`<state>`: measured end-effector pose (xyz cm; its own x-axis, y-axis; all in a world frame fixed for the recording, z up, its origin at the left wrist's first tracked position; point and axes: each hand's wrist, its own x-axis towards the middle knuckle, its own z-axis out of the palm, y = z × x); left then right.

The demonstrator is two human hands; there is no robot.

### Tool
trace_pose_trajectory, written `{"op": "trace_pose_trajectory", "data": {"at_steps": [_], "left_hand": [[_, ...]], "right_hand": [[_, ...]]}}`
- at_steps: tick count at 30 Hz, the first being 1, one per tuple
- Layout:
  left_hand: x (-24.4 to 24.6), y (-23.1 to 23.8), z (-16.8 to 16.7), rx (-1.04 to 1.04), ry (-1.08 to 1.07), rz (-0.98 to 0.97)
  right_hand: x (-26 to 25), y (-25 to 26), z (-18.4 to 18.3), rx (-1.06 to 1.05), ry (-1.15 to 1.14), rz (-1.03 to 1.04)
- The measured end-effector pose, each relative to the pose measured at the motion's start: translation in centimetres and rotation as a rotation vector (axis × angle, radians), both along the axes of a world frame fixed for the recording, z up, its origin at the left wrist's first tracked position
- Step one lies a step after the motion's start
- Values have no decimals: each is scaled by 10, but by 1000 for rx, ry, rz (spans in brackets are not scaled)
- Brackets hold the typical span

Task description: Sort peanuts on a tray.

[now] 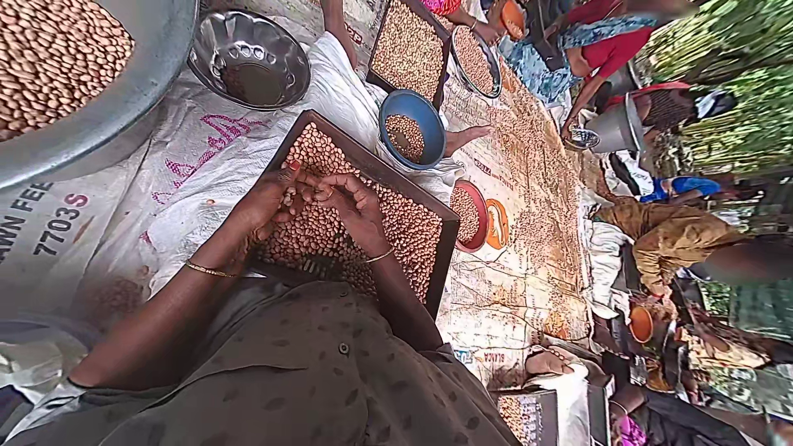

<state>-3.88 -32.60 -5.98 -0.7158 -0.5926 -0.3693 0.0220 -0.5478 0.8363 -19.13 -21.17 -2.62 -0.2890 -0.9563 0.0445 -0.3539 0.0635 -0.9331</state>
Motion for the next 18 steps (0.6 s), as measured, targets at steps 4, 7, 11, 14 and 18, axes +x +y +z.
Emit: {"op": "trace_pose_trajectory", "data": {"at_steps": [4, 7, 11, 14, 18], "left_hand": [[5, -5, -3, 181, 348, 111], [3, -11, -5, 229, 446, 127], [4, -12, -7, 234, 488, 122], [6, -9, -8, 221, 482, 110], [16, 7, -11, 213, 300, 100]], "right_hand": [[10, -18, -45, -23, 451, 49], [16, -26, -74, -144, 773, 45], [20, -26, -78, -160, 845, 14], [16, -24, -68, -88, 817, 11], [-22, -17, -55, -74, 763, -267]]}}
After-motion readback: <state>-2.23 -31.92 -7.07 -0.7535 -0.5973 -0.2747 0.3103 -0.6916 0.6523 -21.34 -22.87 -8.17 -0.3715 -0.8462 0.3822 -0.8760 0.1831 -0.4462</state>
